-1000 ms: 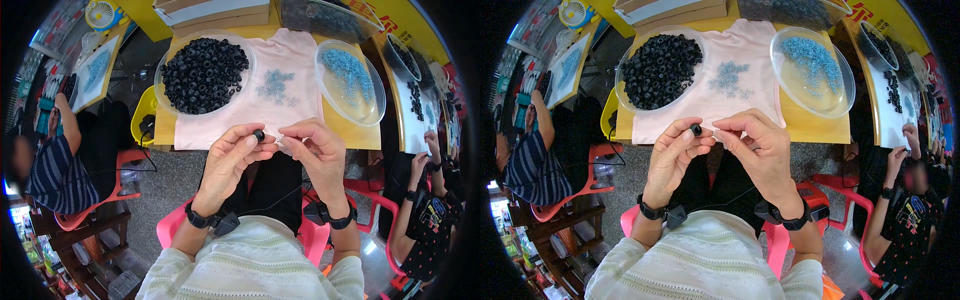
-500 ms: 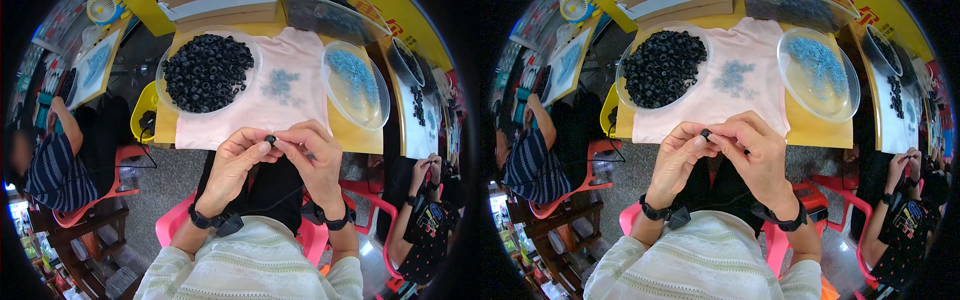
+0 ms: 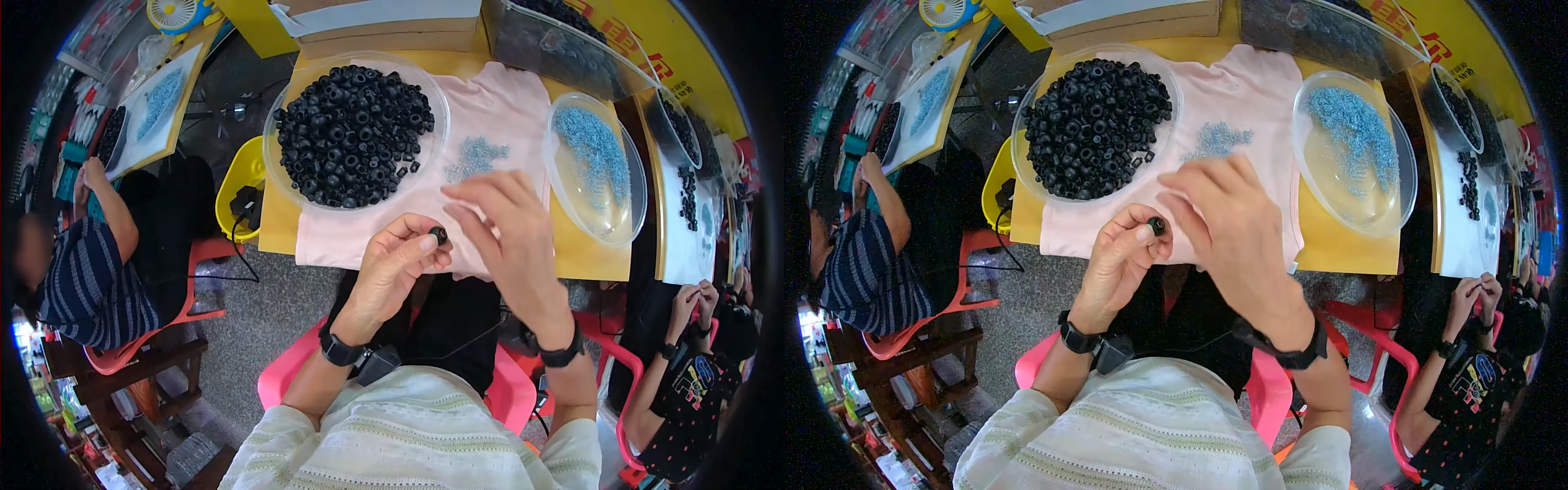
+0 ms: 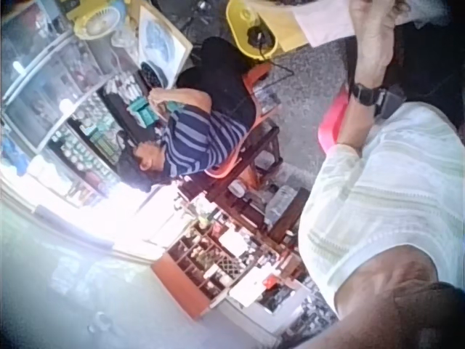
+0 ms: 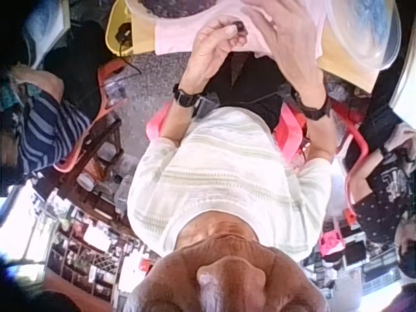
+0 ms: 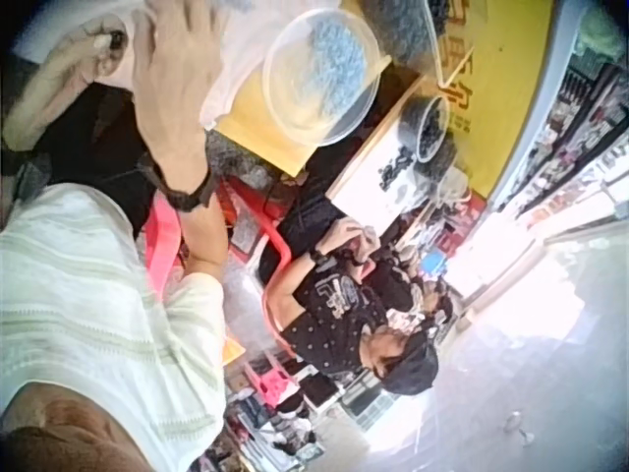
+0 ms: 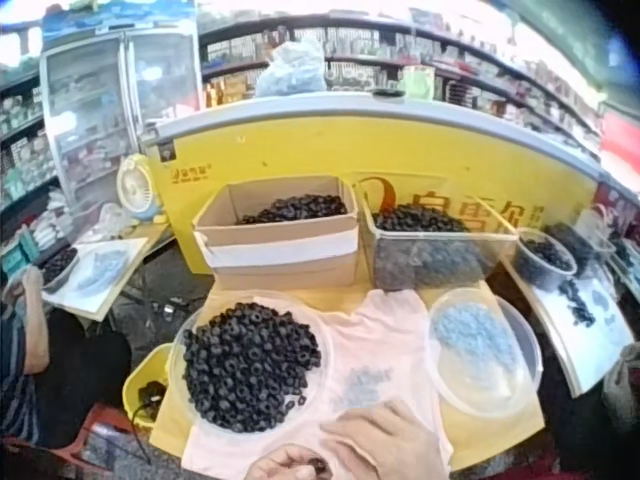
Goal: Inserting tiny blue beads into black plastic ring components at an assembly table.
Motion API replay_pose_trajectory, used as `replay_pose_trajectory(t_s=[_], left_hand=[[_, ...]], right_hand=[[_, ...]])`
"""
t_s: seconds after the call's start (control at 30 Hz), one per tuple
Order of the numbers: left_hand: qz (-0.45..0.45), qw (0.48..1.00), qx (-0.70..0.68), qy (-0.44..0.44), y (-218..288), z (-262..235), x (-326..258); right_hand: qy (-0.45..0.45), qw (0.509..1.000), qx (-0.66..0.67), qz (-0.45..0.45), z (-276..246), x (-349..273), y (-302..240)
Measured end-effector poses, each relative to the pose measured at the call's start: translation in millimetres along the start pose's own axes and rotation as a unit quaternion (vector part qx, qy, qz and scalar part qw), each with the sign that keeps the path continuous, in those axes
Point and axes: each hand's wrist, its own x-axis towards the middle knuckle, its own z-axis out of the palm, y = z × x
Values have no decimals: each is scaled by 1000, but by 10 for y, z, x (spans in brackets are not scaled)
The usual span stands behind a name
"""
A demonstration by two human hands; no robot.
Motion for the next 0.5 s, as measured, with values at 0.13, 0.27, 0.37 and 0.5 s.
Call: replay_pose_trajectory(t_s=[0.13, 0.27, 0.37, 0.5], left_hand=[[-19, 999, -1, -27, -18, -38, 50], [-34, 998, -3, -48, -12, -82, 54], [-28, 998, -7, -62, -33, -108, 50], [-30, 998, 7, -54, -14, -81, 56]], right_hand=[[-60, 996, -43, -51, 198, 440, 222], [-138, 983, -94, -82, 445, 643, 358], [-167, 972, -136, -98, 589, 718, 380], [-186, 964, -159, -105, 650, 739, 396]])
